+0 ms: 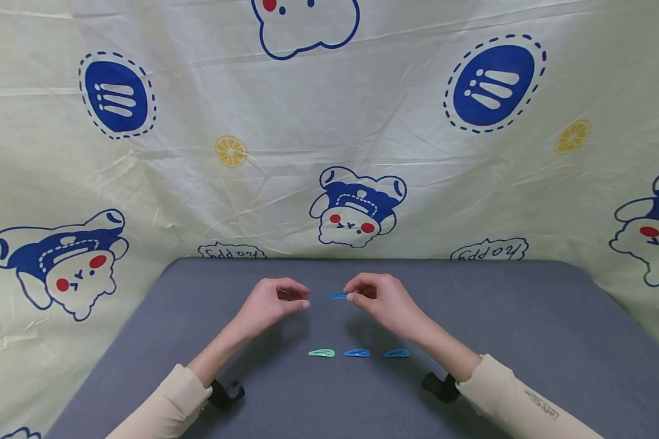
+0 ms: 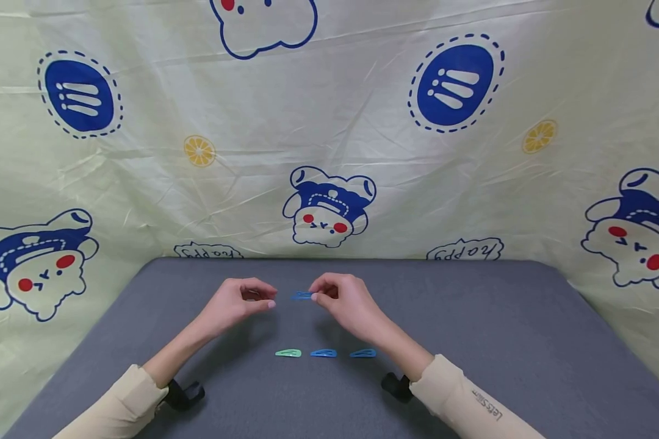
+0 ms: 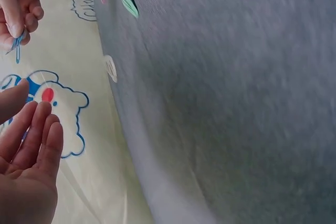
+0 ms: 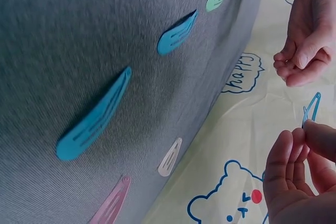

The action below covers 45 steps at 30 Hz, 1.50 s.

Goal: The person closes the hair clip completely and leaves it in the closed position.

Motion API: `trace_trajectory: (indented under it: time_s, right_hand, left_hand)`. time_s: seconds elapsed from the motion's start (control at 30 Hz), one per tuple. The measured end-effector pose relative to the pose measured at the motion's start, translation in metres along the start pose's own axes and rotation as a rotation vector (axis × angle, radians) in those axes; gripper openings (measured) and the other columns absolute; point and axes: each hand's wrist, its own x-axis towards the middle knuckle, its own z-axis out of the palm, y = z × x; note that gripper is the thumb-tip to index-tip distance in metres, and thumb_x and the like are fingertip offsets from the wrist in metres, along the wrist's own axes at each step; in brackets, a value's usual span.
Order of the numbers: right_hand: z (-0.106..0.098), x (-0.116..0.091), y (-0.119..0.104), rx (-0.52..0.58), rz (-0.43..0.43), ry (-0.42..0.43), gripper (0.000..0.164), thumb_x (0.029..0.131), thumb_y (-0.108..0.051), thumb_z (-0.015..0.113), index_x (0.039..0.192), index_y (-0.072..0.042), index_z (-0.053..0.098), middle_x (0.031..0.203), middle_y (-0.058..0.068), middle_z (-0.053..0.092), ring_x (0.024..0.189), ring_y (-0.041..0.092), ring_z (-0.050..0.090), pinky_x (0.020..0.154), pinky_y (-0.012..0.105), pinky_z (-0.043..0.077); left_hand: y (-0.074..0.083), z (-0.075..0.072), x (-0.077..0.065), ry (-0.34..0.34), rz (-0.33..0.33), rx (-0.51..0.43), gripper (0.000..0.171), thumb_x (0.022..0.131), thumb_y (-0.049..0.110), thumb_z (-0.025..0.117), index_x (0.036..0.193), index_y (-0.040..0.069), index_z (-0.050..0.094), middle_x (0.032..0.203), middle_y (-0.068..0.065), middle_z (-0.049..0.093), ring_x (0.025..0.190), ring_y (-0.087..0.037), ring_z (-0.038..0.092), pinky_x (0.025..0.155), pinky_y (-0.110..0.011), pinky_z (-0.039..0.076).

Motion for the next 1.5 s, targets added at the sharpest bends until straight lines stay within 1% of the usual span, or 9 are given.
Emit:
trace_trajectory:
  time_s: [0.17, 0.23, 0.5, 0.7, 0.8, 1.07, 1.27, 1.37, 1.5]
  right_hand:
    - [-0.001, -0.01, 0.0, 0.056, -0.002, 0.016, 0.01, 0.092, -0.011, 0.071, 0.1, -0.015, 0.073, 0.105, 0.0, 0.069, 0.084, 0.015, 0.062, 0.074, 0.03, 0.054]
    - [-0.002, -0.014, 0.001, 0.075, -0.006, 0.023, 0.009, 0.092, -0.013, 0.07, 0.101, -0.015, 0.073, 0.106, 0.0, 0.069, 0.084, 0.016, 0.062, 0.074, 0.029, 0.053]
    - [-0.002, -0.029, 0.0, 0.108, 0.009, 0.046, 0.008, 0.093, -0.015, 0.07, 0.101, -0.015, 0.072, 0.092, 0.001, 0.068, 0.079, 0.018, 0.06, 0.07, 0.029, 0.052]
    - [-0.004, -0.039, -0.001, 0.121, 0.048, 0.066, 0.008, 0.093, -0.014, 0.07, 0.1, -0.017, 0.071, 0.09, -0.001, 0.067, 0.079, 0.02, 0.062, 0.072, 0.03, 0.053]
    - [-0.005, -0.045, -0.002, 0.123, 0.052, 0.069, 0.008, 0.093, -0.014, 0.07, 0.1, -0.017, 0.071, 0.09, 0.001, 0.066, 0.08, 0.023, 0.063, 0.074, 0.031, 0.053]
    - [-0.012, -0.062, -0.009, 0.14, 0.029, 0.109, 0.006, 0.092, -0.015, 0.071, 0.098, -0.017, 0.071, 0.09, 0.002, 0.066, 0.079, 0.023, 0.063, 0.073, 0.029, 0.053]
    - [-0.013, -0.074, -0.017, 0.106, 0.058, 0.157, 0.007, 0.091, -0.016, 0.072, 0.098, -0.018, 0.071, 0.09, -0.002, 0.065, 0.08, 0.015, 0.062, 0.074, 0.028, 0.053]
    - [-0.013, -0.081, -0.021, 0.089, 0.057, 0.178, 0.009, 0.091, -0.013, 0.073, 0.097, -0.019, 0.072, 0.09, -0.004, 0.064, 0.08, 0.014, 0.061, 0.073, 0.029, 0.053]
    - [-0.013, -0.089, -0.023, 0.081, 0.027, 0.211, 0.015, 0.089, -0.008, 0.074, 0.094, -0.022, 0.071, 0.088, -0.007, 0.065, 0.077, 0.013, 0.063, 0.071, 0.028, 0.054]
  left_hand:
    - [0.01, 0.006, -0.003, -0.001, 0.033, 0.012, 0.021, 0.084, 0.013, 0.078, 0.105, 0.011, 0.075, 0.099, -0.003, 0.072, 0.087, -0.013, 0.064, 0.082, -0.036, 0.053]
    - [0.015, 0.009, -0.004, 0.0, 0.04, 0.016, 0.021, 0.084, 0.013, 0.078, 0.105, 0.011, 0.074, 0.099, -0.003, 0.071, 0.088, -0.014, 0.063, 0.083, -0.039, 0.052]
    - [0.027, 0.018, -0.012, 0.027, 0.038, 0.029, 0.022, 0.085, 0.015, 0.078, 0.107, 0.013, 0.073, 0.103, -0.001, 0.07, 0.096, -0.024, 0.064, 0.087, -0.047, 0.051]
    - [0.034, 0.023, -0.016, 0.019, 0.041, 0.048, 0.021, 0.086, 0.018, 0.078, 0.106, 0.017, 0.074, 0.102, 0.005, 0.07, 0.094, -0.014, 0.063, 0.085, -0.037, 0.052]
    - [0.037, 0.026, -0.02, 0.02, 0.03, 0.051, 0.021, 0.086, 0.018, 0.078, 0.107, 0.018, 0.073, 0.102, 0.007, 0.069, 0.094, -0.012, 0.063, 0.086, -0.038, 0.052]
    - [0.043, 0.034, -0.03, 0.02, 0.033, 0.044, 0.02, 0.086, 0.019, 0.077, 0.106, 0.019, 0.073, 0.101, 0.011, 0.069, 0.095, -0.013, 0.064, 0.086, -0.038, 0.052]
    - [0.052, 0.038, -0.039, 0.001, 0.031, 0.0, 0.02, 0.086, 0.019, 0.078, 0.105, 0.02, 0.073, 0.101, 0.014, 0.068, 0.096, -0.016, 0.064, 0.087, -0.037, 0.052]
    - [0.058, 0.04, -0.043, -0.009, 0.012, -0.006, 0.02, 0.086, 0.021, 0.078, 0.105, 0.022, 0.074, 0.1, 0.015, 0.068, 0.096, -0.014, 0.064, 0.087, -0.033, 0.051]
    - [0.063, 0.044, -0.048, -0.003, 0.006, -0.026, 0.02, 0.085, 0.02, 0.079, 0.104, 0.022, 0.074, 0.098, 0.017, 0.067, 0.095, -0.015, 0.064, 0.087, -0.036, 0.052]
